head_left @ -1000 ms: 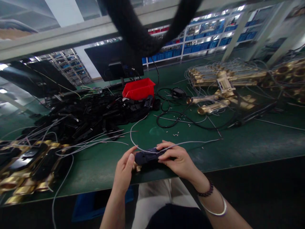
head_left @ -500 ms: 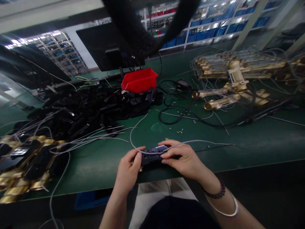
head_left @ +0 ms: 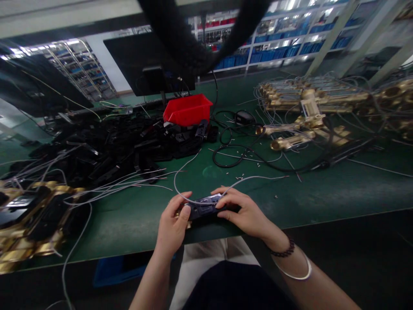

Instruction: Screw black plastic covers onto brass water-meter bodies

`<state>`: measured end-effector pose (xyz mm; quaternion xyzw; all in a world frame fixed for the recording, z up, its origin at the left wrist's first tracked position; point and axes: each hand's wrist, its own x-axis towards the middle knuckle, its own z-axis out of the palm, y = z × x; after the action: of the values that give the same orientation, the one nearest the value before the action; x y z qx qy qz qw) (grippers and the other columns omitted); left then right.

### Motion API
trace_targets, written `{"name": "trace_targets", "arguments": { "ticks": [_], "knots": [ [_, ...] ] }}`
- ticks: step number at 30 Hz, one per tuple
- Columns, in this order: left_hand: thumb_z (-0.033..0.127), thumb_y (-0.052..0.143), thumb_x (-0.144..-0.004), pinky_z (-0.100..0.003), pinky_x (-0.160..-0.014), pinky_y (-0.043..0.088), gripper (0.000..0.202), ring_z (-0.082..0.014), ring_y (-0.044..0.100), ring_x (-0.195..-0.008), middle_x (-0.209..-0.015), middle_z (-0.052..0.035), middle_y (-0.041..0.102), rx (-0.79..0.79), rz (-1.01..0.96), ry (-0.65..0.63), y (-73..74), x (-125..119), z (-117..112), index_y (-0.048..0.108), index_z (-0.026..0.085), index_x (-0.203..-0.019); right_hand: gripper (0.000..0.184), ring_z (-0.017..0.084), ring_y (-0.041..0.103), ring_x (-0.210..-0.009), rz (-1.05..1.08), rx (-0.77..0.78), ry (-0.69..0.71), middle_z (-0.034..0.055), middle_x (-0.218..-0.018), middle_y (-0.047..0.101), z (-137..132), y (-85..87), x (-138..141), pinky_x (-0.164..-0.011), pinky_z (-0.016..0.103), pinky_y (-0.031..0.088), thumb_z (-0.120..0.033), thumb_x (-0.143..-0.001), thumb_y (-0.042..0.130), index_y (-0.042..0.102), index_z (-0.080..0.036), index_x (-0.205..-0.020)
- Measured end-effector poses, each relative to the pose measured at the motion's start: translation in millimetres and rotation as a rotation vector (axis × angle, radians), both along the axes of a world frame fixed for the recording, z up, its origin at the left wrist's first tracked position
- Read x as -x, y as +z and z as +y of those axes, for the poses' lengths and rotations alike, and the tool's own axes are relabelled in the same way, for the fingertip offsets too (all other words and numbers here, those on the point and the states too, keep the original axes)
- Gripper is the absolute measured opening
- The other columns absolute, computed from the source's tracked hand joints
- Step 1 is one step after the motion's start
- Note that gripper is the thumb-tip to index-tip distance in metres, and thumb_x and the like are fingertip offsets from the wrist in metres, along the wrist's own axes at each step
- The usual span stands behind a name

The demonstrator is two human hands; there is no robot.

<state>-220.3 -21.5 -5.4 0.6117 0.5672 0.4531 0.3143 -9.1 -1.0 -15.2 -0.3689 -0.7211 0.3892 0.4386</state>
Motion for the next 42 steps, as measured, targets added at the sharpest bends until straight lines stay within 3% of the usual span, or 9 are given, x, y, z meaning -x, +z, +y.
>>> {"name": "trace_targets", "arguments": {
  "ticks": [3, 5, 10, 16, 23, 27, 30, 35, 42],
  "knots": [
    [0.026, 0.061, -0.073, -0.036, -0.093, 0.047, 0.034, -0.0236, 0.058, -0.110, -0.117, -0.0086, 0.064, -0.161, 0.006, -0.091, -2.4, 5, -3, 0.066, 0.020, -0.107, 0.011, 0.021, 0.061, -0.097, 0.067, 0.034, -0.076, 0.0069, -0.105, 0.066, 1, 0.0, 3, -0.077, 0.030, 0.051, -0.027, -0.077, 0.068, 0.067, -0.021, -0.086],
    [0.023, 0.065, -0.070, -0.037, -0.095, 0.047, 0.037, -0.0241, 0.057, -0.110, -0.116, -0.0079, 0.064, -0.157, 0.051, -0.118, -1.2, 5, -3, 0.065, 0.021, -0.107, 0.019, 0.019, 0.063, -0.087, 0.081, 0.088, -0.135, 0.0057, -0.096, 0.068, 4, 2.3, 6, -0.071, 0.029, 0.051, -0.035, -0.079, 0.065, 0.067, -0.021, -0.091],
    [0.028, 0.057, -0.078, -0.028, -0.068, 0.054, 0.034, -0.0178, 0.065, -0.077, -0.099, -0.0064, 0.069, 0.001, 0.045, 0.016, -0.4, -1, 2, 0.065, 0.019, -0.110, 0.026, 0.017, 0.063, -0.080, 0.061, 0.145, -0.172, 0.0040, -0.089, 0.068, 13, 7.8, 14, -0.070, 0.027, 0.049, -0.040, -0.087, 0.051, 0.066, -0.020, -0.095],
    [0.030, 0.056, -0.079, -0.025, -0.065, 0.053, 0.044, -0.0152, 0.064, -0.074, -0.089, -0.0038, 0.069, -0.040, -0.002, 0.090, -6.8, -7, 5, 0.059, 0.017, -0.120, 0.029, 0.019, 0.064, -0.092, 0.304, 0.228, -0.260, 0.0075, -0.102, 0.067, 10, -0.7, 16, -0.075, 0.030, 0.052, -0.031, -0.076, 0.059, 0.060, -0.020, -0.103],
    [0.026, 0.053, -0.080, -0.028, -0.075, 0.052, 0.040, -0.0171, 0.063, -0.083, -0.101, -0.0062, 0.068, -0.110, 0.075, 0.080, -6.4, -9, 6, 0.061, 0.018, -0.118, 0.034, 0.017, 0.059, -0.088, 0.113, -0.026, -0.323, 0.0054, -0.104, 0.062, 6, -0.4, 26, -0.078, 0.030, 0.050, -0.018, -0.071, 0.060, 0.066, -0.023, -0.105],
    [0.026, 0.051, -0.082, -0.027, -0.070, 0.052, 0.047, -0.0151, 0.063, -0.075, -0.092, -0.0041, 0.068, -0.085, 0.063, 0.093, -7.6, -10, 7, 0.053, 0.018, -0.128, 0.027, 0.016, 0.059, -0.082, 0.080, -0.048, -0.342, 0.0043, -0.094, 0.063, 10, -4.2, 30, -0.073, 0.029, 0.050, -0.019, -0.077, 0.057, 0.066, -0.022, -0.102],
    [0.026, 0.050, -0.084, -0.027, -0.072, 0.052, 0.048, -0.0156, 0.063, -0.077, -0.093, -0.0039, 0.068, -0.110, 0.078, 0.093, -9.1, -11, 6, 0.050, 0.019, -0.131, 0.033, 0.017, 0.059, -0.088, 0.088, -0.086, -0.372, 0.0052, -0.101, 0.062, 6, -7.1, 29, -0.079, 0.030, 0.050, -0.018, -0.076, 0.059, 0.061, -0.021, -0.109],
    [0.021, 0.048, -0.083, -0.029, -0.077, 0.050, 0.033, -0.0171, 0.062, -0.084, -0.098, -0.0052, 0.067, -0.207, 0.163, 0.047, -6.9, -9, 5, 0.062, 0.020, -0.113, 0.003, 0.017, 0.055, -0.078, 0.009, -0.291, -0.625, 0.0045, -0.083, 0.055, -8, -8.1, 29, -0.071, 0.031, 0.048, -0.016, -0.075, 0.061, 0.060, -0.019, -0.076],
    [0.018, 0.046, -0.084, -0.029, -0.080, 0.050, 0.029, -0.0176, 0.063, -0.089, -0.098, -0.0047, 0.068, -0.182, 0.192, -0.065, 2.1, -3, 9, 0.063, 0.022, -0.107, 0.013, 0.017, 0.046, -0.069, -0.198, -0.383, -0.723, 0.0032, -0.067, 0.051, -14, -3.9, 39, -0.063, 0.032, 0.042, -0.014, -0.077, 0.059, 0.060, -0.019, -0.065]
  ]
}}
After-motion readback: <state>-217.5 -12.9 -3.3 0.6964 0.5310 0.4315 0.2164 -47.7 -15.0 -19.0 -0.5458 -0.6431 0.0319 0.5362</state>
